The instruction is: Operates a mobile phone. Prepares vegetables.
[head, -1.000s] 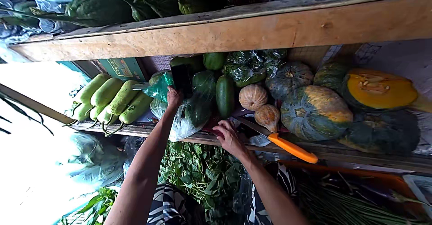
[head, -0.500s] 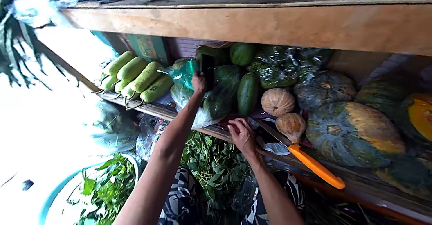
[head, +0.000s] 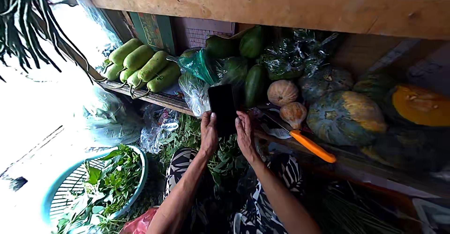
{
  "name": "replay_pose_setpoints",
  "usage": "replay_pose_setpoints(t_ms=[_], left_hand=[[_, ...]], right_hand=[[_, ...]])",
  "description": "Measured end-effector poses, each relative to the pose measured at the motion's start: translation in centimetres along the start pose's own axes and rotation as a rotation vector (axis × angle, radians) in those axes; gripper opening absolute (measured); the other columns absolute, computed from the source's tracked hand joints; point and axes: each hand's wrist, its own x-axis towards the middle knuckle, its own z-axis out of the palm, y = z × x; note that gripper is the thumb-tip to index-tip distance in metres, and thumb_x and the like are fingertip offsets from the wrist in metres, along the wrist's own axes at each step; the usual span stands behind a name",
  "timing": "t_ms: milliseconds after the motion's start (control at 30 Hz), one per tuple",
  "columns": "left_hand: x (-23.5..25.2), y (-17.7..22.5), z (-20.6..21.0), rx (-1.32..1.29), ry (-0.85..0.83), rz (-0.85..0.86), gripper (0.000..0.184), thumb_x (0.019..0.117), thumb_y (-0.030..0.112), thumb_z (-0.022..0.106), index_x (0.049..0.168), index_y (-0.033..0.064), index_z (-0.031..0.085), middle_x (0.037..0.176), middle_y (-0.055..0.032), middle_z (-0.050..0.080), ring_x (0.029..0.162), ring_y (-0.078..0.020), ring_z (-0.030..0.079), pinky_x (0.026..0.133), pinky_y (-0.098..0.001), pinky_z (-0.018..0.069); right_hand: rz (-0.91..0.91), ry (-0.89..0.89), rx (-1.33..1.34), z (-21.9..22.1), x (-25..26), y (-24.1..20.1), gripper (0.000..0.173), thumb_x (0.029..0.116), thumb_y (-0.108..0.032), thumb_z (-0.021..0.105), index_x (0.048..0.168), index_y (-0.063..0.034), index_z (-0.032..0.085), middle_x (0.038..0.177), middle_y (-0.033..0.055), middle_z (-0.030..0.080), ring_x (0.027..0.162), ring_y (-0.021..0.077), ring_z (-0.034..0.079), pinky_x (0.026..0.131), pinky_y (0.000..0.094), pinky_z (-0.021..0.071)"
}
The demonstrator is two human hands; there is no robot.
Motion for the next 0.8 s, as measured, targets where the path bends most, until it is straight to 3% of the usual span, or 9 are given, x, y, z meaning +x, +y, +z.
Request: replay_pose_setpoints(t_ms=[67, 133, 233, 300, 367, 433, 600, 800], left_hand=[[-0.7, -0.3, -0.6, -0.058, -0.03, -0.088, 0.027, 0.1111, 0.014, 0.031, 0.126, 0.003, 0.05, 0.095, -0.0054, 0.065, 0.083, -0.0103, 0.068, 0.078, -0.0311, 0.0584], [-1.0, -0.5, -0.8, -0.073, -0.032, -0.192, 0.039, 0.1138, 0.029, 0.026, 0.136, 0.0073, 0.049, 0.103, -0.0074, 0.067, 0.09, -0.0133, 0.068, 0.08, -0.0339, 0.0583], [-1.2, -1.1, -0.8, -0.061, -0.011, -0.306, 0.048, 0.1126, 0.044, 0.023, 0.142, 0.0127, 0.045, 0.113, -0.0087, 0.065, 0.097, -0.0164, 0.067, 0.083, -0.0388, 0.0571], [-1.7, -1.5, -1.2, -0.058, -0.027, -0.351, 0.059, 0.1094, 0.056, 0.021, 0.142, 0.0154, 0.049, 0.118, -0.0083, 0.067, 0.101, -0.0173, 0.066, 0.086, -0.0417, 0.0567], [-1.8, -1.3, -1.0, -0.091, -0.008, -0.39, 0.068, 0.1065, 0.063, 0.019, 0.135, 0.0137, 0.057, 0.113, -0.0084, 0.069, 0.098, -0.0174, 0.067, 0.083, -0.0422, 0.0574], [-2.2, -1.2, -0.9, -0.117, 0.015, -0.414, 0.069, 0.1057, 0.065, 0.019, 0.131, 0.0142, 0.059, 0.11, -0.0071, 0.07, 0.095, -0.0159, 0.068, 0.08, -0.0404, 0.0578], [-2.3, -1.6, -0.8, -0.088, 0.029, -0.449, 0.068, 0.106, 0.064, 0.02, 0.134, 0.0154, 0.058, 0.116, -0.0082, 0.069, 0.101, -0.0183, 0.067, 0.085, -0.0435, 0.056], [-1.8, -2.1, -0.8, -0.096, -0.009, -0.43, 0.063, 0.1079, 0.06, 0.02, 0.136, 0.0171, 0.056, 0.118, -0.0055, 0.068, 0.103, -0.0149, 0.066, 0.087, -0.0407, 0.0561]], right_hand=[[0.047, 0.086, 0.054, 0.9, -1.8, 0.0, 0.04, 0.1076, -0.012, 0.042, 0.139, 0.0108, 0.052, 0.134, 0.0271, 0.06, 0.124, 0.0261, 0.059, 0.107, 0.0375, 0.0452], [0.064, 0.135, 0.092, 1.6, -3.0, 0.3, 0.041, 0.108, -0.012, 0.041, 0.141, 0.0087, 0.053, 0.141, 0.0257, 0.057, 0.132, 0.0267, 0.055, 0.113, 0.0386, 0.0419], [0.074, 0.074, 0.031, 1.1, -3.6, 0.2, 0.044, 0.1095, -0.014, 0.038, 0.147, 0.0066, 0.049, 0.149, 0.0243, 0.052, 0.139, 0.0288, 0.05, 0.117, 0.0432, 0.0376], [0.045, 0.047, 0.006, 0.7, -3.9, 0.6, 0.045, 0.111, -0.018, 0.036, 0.148, 0.0052, 0.048, 0.147, 0.0228, 0.054, 0.136, 0.0261, 0.052, 0.114, 0.0426, 0.0396], [-0.001, 0.065, 0.016, 0.6, -3.7, 1.4, 0.046, 0.1118, -0.023, 0.034, 0.145, 0.0046, 0.051, 0.147, 0.0195, 0.055, 0.136, 0.0218, 0.052, 0.115, 0.0397, 0.0393], [-0.028, 0.079, 0.011, 0.7, -3.7, 1.9, 0.047, 0.1121, -0.024, 0.032, 0.141, 0.0055, 0.054, 0.145, 0.0197, 0.056, 0.135, 0.0221, 0.053, 0.114, 0.04, 0.0396], [-0.016, 0.122, -0.011, 1.1, -3.9, 2.6, 0.046, 0.1125, -0.023, 0.033, 0.138, 0.0058, 0.057, 0.14, 0.0197, 0.06, 0.131, 0.0217, 0.056, 0.112, 0.0389, 0.0413], [0.001, 0.138, 0.004, 0.7, -3.6, 2.8, 0.045, 0.1125, -0.023, 0.034, 0.134, 0.0074, 0.06, 0.136, 0.0207, 0.063, 0.128, 0.0212, 0.058, 0.109, 0.0379, 0.0432]])
